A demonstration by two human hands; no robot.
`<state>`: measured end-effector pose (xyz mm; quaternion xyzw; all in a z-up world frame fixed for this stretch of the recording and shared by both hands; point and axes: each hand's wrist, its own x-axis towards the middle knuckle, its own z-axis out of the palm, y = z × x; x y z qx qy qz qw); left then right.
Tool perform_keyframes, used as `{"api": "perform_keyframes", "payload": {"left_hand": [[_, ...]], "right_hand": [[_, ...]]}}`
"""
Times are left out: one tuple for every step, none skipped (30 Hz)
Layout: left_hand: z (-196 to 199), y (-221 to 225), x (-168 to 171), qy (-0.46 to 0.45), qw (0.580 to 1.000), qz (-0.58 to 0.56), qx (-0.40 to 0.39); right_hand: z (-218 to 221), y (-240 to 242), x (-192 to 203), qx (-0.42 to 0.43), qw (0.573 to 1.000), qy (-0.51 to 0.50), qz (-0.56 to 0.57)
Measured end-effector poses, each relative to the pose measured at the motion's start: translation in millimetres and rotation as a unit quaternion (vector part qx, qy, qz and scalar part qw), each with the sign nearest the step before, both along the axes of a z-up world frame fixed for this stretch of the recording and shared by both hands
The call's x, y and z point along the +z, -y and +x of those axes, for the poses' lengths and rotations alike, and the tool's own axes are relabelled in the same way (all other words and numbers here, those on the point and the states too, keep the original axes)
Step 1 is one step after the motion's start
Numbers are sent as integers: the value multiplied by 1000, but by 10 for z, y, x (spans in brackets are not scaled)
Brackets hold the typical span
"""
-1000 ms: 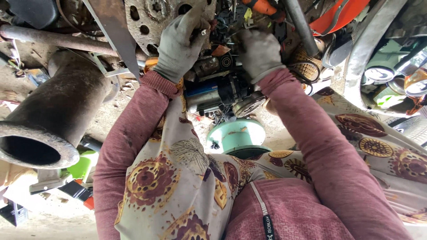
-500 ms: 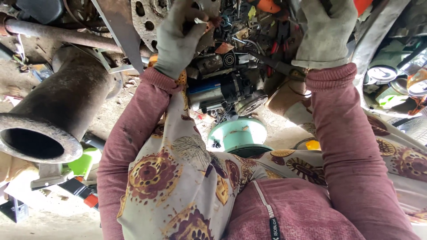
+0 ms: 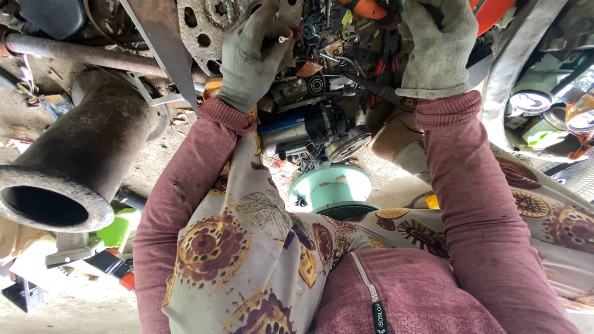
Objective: Disassembling or repairing a motor component by using a hammer and screwdriver to remove internal parts.
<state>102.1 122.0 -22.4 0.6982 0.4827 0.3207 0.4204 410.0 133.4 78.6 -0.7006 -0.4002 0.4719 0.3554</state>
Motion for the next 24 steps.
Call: {"api": "perform_keyframes", "payload": {"left_hand": [[8, 0, 3, -4, 1000, 6, 1], [14, -1, 6, -8, 1000, 13, 3], [20, 3, 28, -7, 1000, 13, 2], [21, 4, 50, -6, 1000, 4, 4], [21, 5, 73, -5, 1000, -5, 6], [16, 14, 62, -7, 1000, -4, 8], [12, 24, 53, -7, 1000, -7, 8], [15, 21, 41, -6, 1000, -10, 5], [3, 19, 54, -7, 1000, -8, 3], [3, 14, 63, -11, 1000, -11, -1], [4, 9, 68, -15, 1000, -13, -5], [19, 10, 67, -13, 1000, -13, -7], [27, 12, 65, -33, 999, -10, -6], [28, 10, 63, -54, 999, -6, -4], [57, 37, 15, -52, 999, -6, -4], [64, 41, -26, -72, 997, -4, -2], [66, 42, -63, -91, 996, -3, 1], [48, 30, -45, -93, 996, -1, 6], [36, 20, -33, -100, 995, 5, 5], [38, 30, -23, -105, 994, 8, -2], [25, 16, -45, -105, 994, 9, -1], [24, 35, -68, -110, 994, 14, -5], [31, 56, -95, -114, 993, 20, -9], [23, 84, -110, -113, 993, 18, -12]], "right_hand": [[68, 56, -85, 11, 1000, -8, 9], [134, 108, -172, 22, 999, -17, 19], [139, 147, -195, 21, 999, -17, 20], [141, 180, -222, 34, 999, 11, 24], [141, 213, -247, 47, 998, 38, 28], [28, 193, -220, 49, 998, 37, 29], [-84, 175, -191, 115, 991, 56, 43], [-190, 163, -156, 176, 980, 77, 58], [-378, 92, -108, 175, 980, 77, 59], [-555, 26, -55, 267, 948, 161, 58], [-731, -42, -6, 354, 901, 243, 56], [-795, -61, -49, 352, 902, 245, 55], [-865, -81, -93, 383, 884, 261, 68], [-941, -110, -140, 414, 863, 277, 81], [-919, -46, -326, 413, 863, 278, 81], [-914, -24, -518, 430, 850, 299, 58], [-916, -5, -707, 447, 835, 320, 35], [-931, -24, -751, 450, 833, 320, 40], [-941, -41, -800, 460, 811, 354, 73], [-935, -21, -844, 466, 789, 388, 102], [-941, -66, -824, 467, 788, 388, 102], [-935, -69, -803, 469, 795, 372, 96], [-921, -71, -786, 471, 802, 357, 89], [-917, -45, -842, 470, 803, 357, 85]]}}
